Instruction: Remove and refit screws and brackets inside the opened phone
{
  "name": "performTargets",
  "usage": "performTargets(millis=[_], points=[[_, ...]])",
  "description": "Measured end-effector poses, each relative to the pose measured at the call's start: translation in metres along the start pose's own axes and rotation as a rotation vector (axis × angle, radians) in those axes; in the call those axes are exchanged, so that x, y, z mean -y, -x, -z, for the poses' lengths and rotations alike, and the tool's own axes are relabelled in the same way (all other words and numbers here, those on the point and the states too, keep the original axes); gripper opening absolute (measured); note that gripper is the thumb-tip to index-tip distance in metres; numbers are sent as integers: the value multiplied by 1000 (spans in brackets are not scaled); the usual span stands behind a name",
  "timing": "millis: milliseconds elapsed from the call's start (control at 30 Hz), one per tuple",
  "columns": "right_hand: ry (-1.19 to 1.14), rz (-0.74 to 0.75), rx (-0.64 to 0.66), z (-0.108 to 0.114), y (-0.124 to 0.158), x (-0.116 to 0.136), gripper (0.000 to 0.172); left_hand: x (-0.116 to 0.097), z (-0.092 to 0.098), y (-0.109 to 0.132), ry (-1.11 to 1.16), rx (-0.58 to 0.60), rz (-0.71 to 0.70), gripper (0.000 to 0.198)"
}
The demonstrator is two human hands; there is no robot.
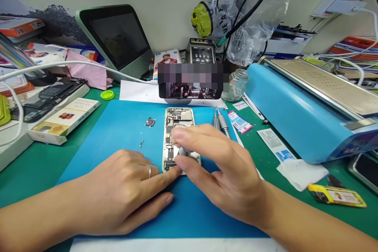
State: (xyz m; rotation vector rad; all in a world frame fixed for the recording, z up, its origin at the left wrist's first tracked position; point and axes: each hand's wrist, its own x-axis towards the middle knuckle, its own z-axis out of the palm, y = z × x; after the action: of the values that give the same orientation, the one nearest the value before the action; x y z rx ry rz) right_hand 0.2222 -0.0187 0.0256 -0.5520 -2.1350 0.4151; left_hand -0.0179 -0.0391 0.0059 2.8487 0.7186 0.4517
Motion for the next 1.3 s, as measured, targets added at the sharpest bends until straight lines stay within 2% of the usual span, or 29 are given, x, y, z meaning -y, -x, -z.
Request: performTargets(millis=[100,267,433,633,900,1100,1300], points=[[12,-22,21,-1,0,2,78,0,0,0,-6,11,-1,33],[-14,-36,-41,-2,2,2,77,0,1,-1,-24,22,-4,34],[-11,-41,-42,-4,1,3,78,-1,2,-2,-5,45,5,31],[24,-66,-62,-5,0,3,72,-1,0,0,2,40,-4,27],[32,7,37,-5,-1,-1,79,0,0,-1,0,51,-7,29],[101,2,24,-4,-4,1,71,0,0,-1,-2,41,5,30],[62,10,20,-5,-4,-1,73,-1,1,-2,-7,68,5,32]])
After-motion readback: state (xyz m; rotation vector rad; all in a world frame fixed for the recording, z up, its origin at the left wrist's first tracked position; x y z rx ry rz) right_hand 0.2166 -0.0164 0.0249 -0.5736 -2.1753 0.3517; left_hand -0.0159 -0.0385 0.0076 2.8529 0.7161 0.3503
